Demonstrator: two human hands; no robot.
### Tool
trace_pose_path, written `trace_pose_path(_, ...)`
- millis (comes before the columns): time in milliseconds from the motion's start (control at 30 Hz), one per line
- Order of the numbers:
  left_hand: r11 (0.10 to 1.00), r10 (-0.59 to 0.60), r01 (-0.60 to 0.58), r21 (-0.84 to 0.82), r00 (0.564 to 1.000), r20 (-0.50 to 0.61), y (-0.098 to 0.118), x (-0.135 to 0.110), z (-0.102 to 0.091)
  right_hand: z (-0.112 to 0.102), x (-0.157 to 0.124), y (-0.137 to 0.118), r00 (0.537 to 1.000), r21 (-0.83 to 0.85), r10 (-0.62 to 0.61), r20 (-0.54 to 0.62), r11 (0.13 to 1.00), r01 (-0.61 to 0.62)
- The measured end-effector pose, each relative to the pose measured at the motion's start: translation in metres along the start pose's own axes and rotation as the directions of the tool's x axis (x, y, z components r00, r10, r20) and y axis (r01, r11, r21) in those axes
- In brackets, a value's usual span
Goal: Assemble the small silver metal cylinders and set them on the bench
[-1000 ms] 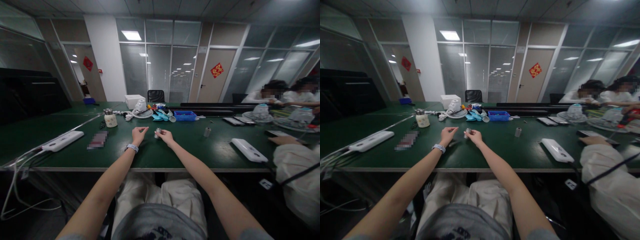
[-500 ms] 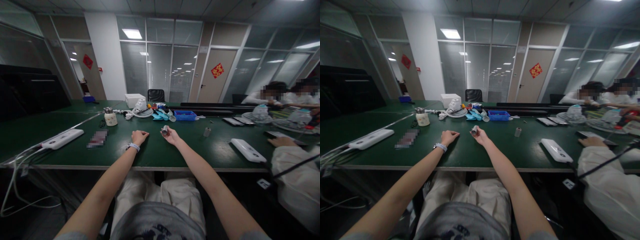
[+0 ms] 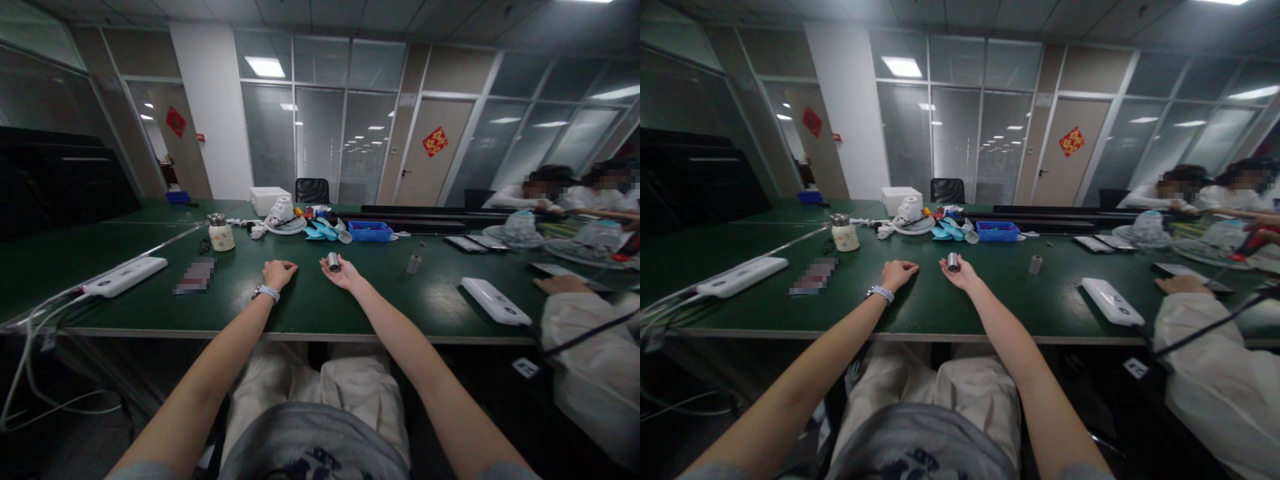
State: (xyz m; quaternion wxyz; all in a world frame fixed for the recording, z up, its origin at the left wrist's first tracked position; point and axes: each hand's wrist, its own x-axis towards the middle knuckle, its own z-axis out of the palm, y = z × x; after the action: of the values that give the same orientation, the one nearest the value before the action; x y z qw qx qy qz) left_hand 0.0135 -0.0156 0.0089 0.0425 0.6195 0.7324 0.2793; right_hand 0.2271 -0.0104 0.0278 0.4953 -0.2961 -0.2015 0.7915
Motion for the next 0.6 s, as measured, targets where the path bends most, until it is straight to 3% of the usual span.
trace_pose_path(600, 1.0, 0.028, -0.028, -0.012, 1.0, -0.008, -0.0018, 0.0018, 0.0025, 0.0039, -0.0021, 0.0016, 0.997, -0.097, -0.055, -0.062, 0.994, 0.048)
